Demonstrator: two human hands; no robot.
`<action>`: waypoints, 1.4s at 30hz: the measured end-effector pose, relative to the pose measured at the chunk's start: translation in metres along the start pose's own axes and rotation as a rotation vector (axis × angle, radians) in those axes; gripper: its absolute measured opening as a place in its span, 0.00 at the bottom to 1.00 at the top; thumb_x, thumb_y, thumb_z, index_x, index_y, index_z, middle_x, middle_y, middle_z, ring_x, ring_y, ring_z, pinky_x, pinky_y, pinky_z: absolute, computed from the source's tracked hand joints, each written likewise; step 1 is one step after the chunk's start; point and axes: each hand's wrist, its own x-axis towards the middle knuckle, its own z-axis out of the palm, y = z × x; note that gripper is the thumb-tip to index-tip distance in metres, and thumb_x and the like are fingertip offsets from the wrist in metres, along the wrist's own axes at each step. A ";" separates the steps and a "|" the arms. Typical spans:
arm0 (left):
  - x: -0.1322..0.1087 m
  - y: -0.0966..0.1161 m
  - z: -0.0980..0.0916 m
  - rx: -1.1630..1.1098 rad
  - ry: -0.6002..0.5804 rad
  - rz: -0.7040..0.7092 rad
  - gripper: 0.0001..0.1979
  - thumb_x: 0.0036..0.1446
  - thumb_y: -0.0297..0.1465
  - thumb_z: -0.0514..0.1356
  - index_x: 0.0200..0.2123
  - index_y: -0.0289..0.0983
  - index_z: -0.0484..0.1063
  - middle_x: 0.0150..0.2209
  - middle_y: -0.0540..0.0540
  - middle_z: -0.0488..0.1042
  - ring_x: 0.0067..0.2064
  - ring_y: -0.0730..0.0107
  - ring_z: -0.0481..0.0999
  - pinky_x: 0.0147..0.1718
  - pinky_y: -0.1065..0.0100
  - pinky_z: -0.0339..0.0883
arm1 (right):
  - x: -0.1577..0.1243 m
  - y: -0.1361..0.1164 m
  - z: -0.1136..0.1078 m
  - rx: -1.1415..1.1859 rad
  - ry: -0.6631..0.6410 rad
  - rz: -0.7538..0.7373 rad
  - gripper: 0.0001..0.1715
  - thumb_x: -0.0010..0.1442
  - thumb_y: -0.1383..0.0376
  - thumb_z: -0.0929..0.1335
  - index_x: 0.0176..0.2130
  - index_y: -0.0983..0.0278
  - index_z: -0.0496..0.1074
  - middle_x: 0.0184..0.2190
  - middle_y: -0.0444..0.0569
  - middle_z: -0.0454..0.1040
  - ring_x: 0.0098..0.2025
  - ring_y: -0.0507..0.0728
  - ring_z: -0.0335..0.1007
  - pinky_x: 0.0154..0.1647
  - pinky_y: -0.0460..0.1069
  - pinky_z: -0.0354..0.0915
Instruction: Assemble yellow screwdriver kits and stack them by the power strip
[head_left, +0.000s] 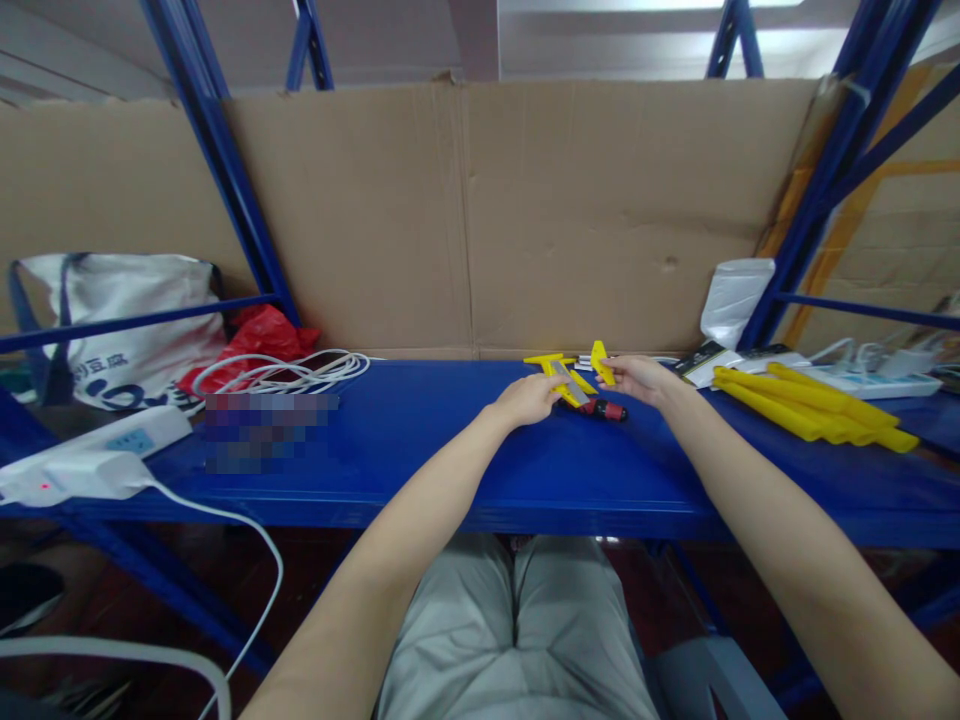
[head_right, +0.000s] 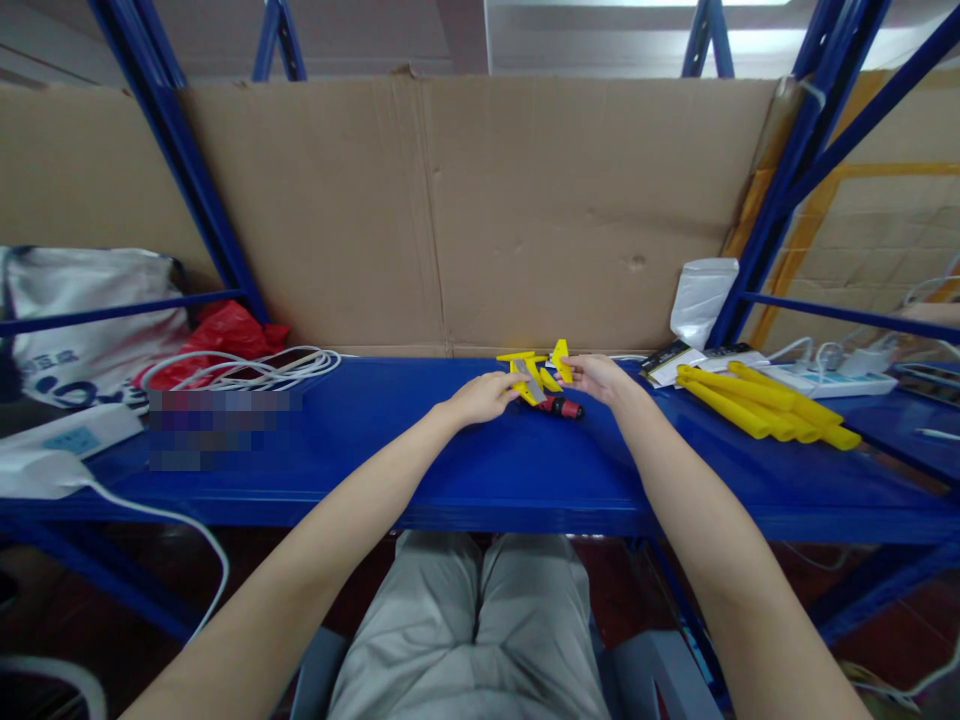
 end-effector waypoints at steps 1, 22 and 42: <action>0.000 0.000 -0.001 -0.003 0.001 0.001 0.20 0.63 0.30 0.50 0.58 0.40 0.65 0.57 0.43 0.70 0.57 0.63 0.70 0.55 0.62 0.63 | -0.001 0.000 0.001 -0.010 -0.003 -0.011 0.08 0.60 0.78 0.62 0.32 0.71 0.69 0.21 0.47 0.72 0.21 0.49 0.69 0.21 0.42 0.69; -0.002 0.002 -0.005 -0.016 0.042 -0.027 0.20 0.63 0.28 0.52 0.58 0.38 0.63 0.57 0.41 0.70 0.57 0.63 0.70 0.55 0.62 0.63 | -0.011 0.002 0.015 -0.149 -0.096 -0.112 0.09 0.57 0.76 0.66 0.27 0.68 0.74 0.28 0.52 0.78 0.26 0.51 0.71 0.29 0.44 0.68; -0.004 0.008 -0.007 -0.041 0.008 -0.083 0.24 0.63 0.31 0.52 0.60 0.35 0.50 0.51 0.36 0.74 0.52 0.57 0.74 0.46 0.62 0.68 | -0.007 0.009 0.022 -0.297 -0.055 -0.204 0.08 0.53 0.72 0.69 0.23 0.67 0.72 0.24 0.47 0.75 0.27 0.49 0.68 0.28 0.42 0.62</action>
